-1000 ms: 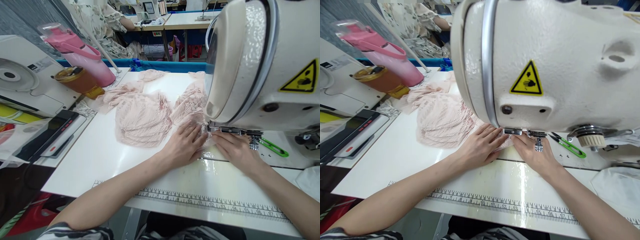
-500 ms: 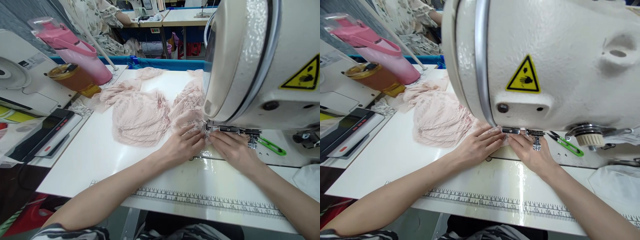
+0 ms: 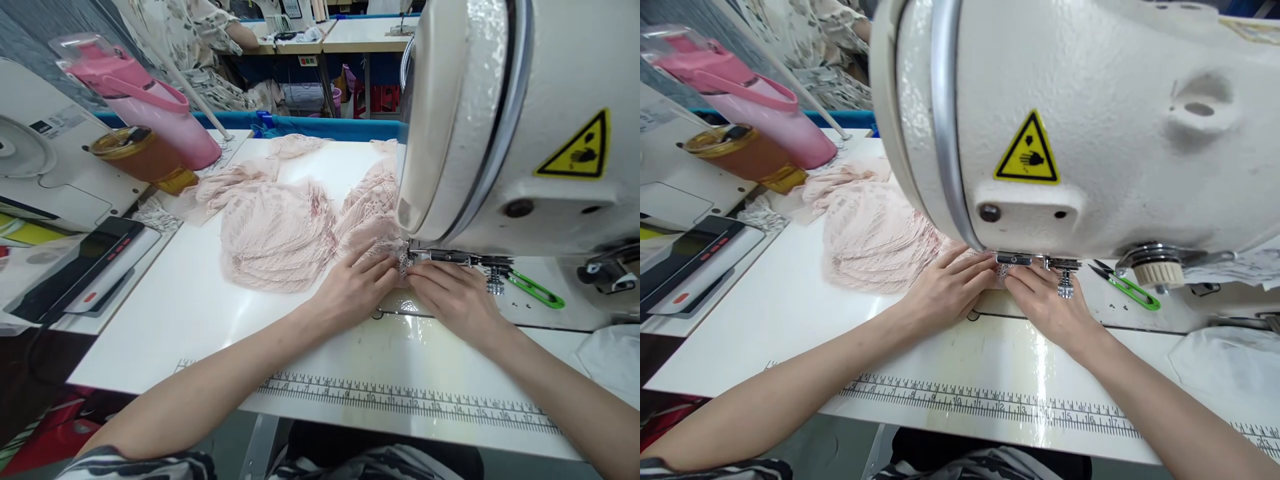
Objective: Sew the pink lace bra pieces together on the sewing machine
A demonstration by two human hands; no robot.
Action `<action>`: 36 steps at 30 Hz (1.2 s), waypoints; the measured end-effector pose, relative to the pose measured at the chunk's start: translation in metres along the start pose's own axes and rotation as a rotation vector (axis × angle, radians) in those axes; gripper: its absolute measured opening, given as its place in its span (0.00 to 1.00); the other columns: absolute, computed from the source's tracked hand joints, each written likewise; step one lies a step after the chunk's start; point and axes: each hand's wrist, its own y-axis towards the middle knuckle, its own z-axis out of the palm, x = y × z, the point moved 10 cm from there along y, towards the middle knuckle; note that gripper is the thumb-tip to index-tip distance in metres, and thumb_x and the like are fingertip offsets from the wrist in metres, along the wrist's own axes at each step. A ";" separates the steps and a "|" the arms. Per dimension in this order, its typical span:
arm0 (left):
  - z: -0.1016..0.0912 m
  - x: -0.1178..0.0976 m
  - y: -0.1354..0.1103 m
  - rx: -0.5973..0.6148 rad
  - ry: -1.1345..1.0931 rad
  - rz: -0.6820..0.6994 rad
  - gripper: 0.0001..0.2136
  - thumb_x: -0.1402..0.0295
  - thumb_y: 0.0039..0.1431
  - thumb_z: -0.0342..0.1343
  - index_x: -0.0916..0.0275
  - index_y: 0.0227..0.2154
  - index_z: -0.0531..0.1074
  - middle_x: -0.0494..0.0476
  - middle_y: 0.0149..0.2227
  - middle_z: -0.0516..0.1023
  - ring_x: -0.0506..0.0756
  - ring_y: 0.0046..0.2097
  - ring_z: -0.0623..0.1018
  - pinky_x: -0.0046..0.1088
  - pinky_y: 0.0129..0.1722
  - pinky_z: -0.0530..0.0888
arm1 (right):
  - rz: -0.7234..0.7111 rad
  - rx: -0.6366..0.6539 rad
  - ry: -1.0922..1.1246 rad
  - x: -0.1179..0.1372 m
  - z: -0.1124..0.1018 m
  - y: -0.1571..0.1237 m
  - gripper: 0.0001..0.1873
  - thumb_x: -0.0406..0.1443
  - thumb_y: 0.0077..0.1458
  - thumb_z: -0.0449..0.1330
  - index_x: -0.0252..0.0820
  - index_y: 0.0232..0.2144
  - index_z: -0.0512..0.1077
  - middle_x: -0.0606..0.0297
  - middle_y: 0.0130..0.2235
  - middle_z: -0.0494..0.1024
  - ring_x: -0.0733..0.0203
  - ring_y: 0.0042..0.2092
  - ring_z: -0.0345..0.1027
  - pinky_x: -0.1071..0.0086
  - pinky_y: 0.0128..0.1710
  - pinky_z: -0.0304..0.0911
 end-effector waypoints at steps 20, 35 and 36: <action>-0.027 -0.013 -0.011 -0.177 0.029 0.000 0.09 0.70 0.63 0.50 0.60 0.26 0.68 0.45 0.21 0.71 0.49 0.28 0.69 0.35 0.47 0.64 | -0.110 -0.108 0.283 0.030 -0.029 0.005 0.06 0.30 0.55 0.62 0.45 0.34 0.72 0.70 0.33 0.79 0.65 0.38 0.71 0.63 0.47 0.61; 0.022 -0.006 -0.014 0.212 -0.131 0.110 0.26 0.60 0.65 0.45 0.73 0.61 0.59 0.66 0.63 0.60 0.61 0.65 0.60 0.40 0.64 0.60 | -0.215 -0.075 0.214 0.041 -0.029 0.005 0.07 0.26 0.56 0.58 0.39 0.33 0.74 0.67 0.34 0.80 0.65 0.37 0.73 0.64 0.48 0.70; 0.022 -0.005 -0.014 0.219 -0.124 0.107 0.26 0.60 0.65 0.45 0.71 0.61 0.59 0.66 0.63 0.61 0.61 0.65 0.60 0.41 0.63 0.61 | -0.220 -0.076 0.202 0.042 -0.029 0.006 0.07 0.26 0.56 0.57 0.38 0.32 0.74 0.67 0.33 0.80 0.65 0.36 0.73 0.65 0.47 0.70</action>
